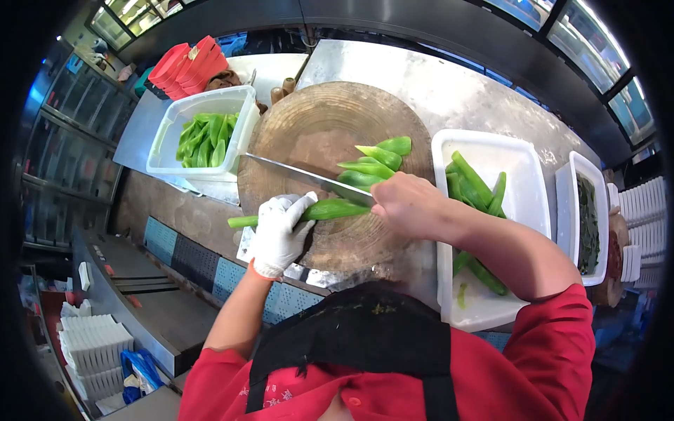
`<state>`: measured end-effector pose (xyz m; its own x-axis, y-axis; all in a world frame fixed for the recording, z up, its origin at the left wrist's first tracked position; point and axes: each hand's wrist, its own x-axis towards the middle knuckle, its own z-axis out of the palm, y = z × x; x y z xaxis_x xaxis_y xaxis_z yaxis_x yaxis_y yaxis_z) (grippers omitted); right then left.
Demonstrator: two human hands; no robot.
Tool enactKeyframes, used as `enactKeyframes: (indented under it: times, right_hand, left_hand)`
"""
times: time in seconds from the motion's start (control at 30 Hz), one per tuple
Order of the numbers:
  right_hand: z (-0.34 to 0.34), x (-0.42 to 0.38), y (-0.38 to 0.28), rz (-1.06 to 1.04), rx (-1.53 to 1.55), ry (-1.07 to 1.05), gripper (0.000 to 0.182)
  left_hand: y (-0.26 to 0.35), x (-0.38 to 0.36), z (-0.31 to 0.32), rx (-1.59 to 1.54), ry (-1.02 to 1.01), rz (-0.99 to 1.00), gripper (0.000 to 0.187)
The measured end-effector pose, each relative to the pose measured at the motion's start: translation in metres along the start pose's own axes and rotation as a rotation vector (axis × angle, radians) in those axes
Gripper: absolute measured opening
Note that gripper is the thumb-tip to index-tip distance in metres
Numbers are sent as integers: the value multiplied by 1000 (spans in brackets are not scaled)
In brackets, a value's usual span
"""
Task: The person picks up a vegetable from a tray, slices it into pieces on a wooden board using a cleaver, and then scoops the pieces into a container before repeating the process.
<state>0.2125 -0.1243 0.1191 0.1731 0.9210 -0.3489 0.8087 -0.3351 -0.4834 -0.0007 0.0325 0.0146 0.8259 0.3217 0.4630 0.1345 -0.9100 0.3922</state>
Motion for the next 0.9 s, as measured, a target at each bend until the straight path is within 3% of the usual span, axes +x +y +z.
enactKeyframes:
  times: [0.17,0.4,0.53,0.67,0.9]
  right_hand:
    - [-14,-17,-2,-27,65,31,23]
    - [8,-2,1,-228,-110,-10,27]
    - [22,17,-14,-181,-95,-37,25]
    - [19,9,-14,-121,-107,-35,23]
    - [-11,-14,-44,29,-74,-180,23]
  left_hand:
    - [8,-9,17,-144,187,-13,30]
    - [10,-18,19,-159,145,8,29]
    - [10,-20,14,-138,176,32,27]
    - [-8,-27,-9,-78,121,-120,25]
    - [2,-41,1,-162,137,-78,28]
